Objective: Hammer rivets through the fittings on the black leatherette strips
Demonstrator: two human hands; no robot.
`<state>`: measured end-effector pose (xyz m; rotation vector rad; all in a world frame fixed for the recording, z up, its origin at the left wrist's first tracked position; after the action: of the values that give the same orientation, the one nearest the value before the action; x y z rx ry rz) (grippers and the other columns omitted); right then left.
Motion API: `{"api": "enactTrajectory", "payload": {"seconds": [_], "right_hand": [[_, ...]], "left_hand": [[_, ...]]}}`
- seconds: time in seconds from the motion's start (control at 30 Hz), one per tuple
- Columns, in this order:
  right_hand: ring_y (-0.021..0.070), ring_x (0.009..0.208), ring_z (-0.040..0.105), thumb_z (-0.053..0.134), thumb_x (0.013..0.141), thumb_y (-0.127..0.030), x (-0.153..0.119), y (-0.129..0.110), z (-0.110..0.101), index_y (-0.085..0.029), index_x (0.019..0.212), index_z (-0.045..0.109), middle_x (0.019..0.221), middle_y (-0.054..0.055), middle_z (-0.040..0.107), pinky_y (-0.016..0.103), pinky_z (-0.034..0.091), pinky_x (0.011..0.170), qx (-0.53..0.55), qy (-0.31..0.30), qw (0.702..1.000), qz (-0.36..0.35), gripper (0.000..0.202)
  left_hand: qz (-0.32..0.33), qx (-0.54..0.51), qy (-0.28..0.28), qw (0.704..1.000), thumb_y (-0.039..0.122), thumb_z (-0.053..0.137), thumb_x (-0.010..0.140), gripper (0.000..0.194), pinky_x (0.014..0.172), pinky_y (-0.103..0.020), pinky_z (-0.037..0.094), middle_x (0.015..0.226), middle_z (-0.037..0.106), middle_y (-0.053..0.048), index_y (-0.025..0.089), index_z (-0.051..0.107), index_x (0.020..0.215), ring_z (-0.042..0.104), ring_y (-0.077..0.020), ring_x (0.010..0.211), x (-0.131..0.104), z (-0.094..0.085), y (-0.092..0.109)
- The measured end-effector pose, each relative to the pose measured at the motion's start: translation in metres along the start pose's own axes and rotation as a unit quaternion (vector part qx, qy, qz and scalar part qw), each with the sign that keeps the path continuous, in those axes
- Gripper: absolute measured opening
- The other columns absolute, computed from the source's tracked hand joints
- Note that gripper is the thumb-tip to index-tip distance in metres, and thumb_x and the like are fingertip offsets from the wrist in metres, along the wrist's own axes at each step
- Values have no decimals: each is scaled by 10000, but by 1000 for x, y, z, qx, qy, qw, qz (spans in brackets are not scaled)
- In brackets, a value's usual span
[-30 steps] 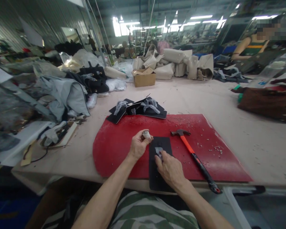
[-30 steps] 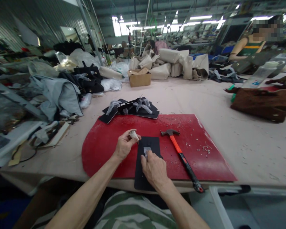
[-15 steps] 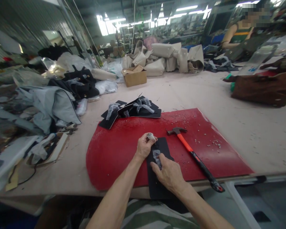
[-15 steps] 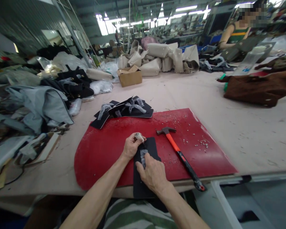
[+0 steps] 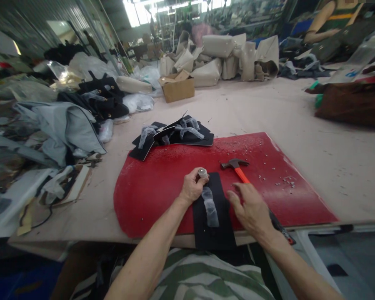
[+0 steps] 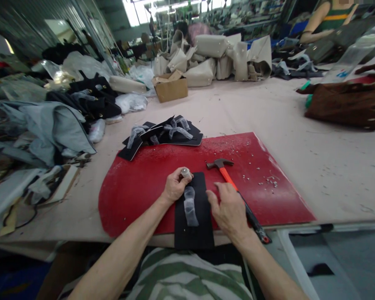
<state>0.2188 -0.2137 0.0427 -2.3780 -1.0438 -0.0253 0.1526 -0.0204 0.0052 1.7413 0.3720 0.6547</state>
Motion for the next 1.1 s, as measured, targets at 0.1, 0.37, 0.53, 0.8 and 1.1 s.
{"api": "enactTrajectory", "payload": {"seconds": [0.1, 0.37, 0.53, 0.8, 1.1], "right_hand": [[303, 972, 550, 450, 915, -365, 7, 41, -13, -85, 1116, 566, 1076, 215, 579, 383, 424, 790, -168, -7, 984, 52, 364], [121, 511, 438, 451, 802, -344, 20, 35, -11, -215, 757, 399, 677, 19, 516, 260, 377, 492, 244, -245, 911, 224, 146], [118, 460, 418, 367, 907, -454, 20, -8, -47, -235, 794, 370, 588, -28, 464, 239, 294, 473, 170, -66, 975, 124, 247], [121, 413, 355, 346, 934, -400, 20, -39, -84, -231, 782, 373, 517, -29, 413, 258, 170, 479, -71, -18, 996, -53, 229], [126, 415, 355, 351, 930, -343, 13, -26, -57, -227, 756, 384, 518, -24, 432, 278, 131, 498, -77, -67, 992, -70, 211]], "left_hand": [[17, 26, -17, 999, 178, 623, 783, 140, 758, -265, 515, 856, 704, -35, 180, 636, 922, 658, -166, 790, -1, 2, 4], [32, 26, -11, 999, 184, 621, 784, 152, 761, -260, 504, 837, 692, -16, 181, 648, 934, 644, -163, 779, -1, 3, 2], [42, 42, -17, 998, 176, 623, 786, 150, 734, -258, 498, 836, 697, -18, 185, 662, 931, 643, -165, 764, -3, 5, 3], [27, 49, -20, 998, 153, 624, 782, 140, 713, -252, 490, 826, 695, -10, 189, 657, 913, 641, -161, 755, -3, 6, 2], [17, 64, -19, 998, 166, 635, 777, 135, 681, -243, 465, 781, 681, -1, 183, 657, 910, 619, -150, 712, -4, 6, 2]]}}
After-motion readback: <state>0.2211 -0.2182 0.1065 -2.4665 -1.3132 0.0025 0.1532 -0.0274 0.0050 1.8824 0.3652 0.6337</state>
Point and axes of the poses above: each hand's wrist, its own x-axis towards the middle knuckle, its own z-axis out of the palm, y = z × x, the point moved 5 cm from there along x, towards the middle knuckle
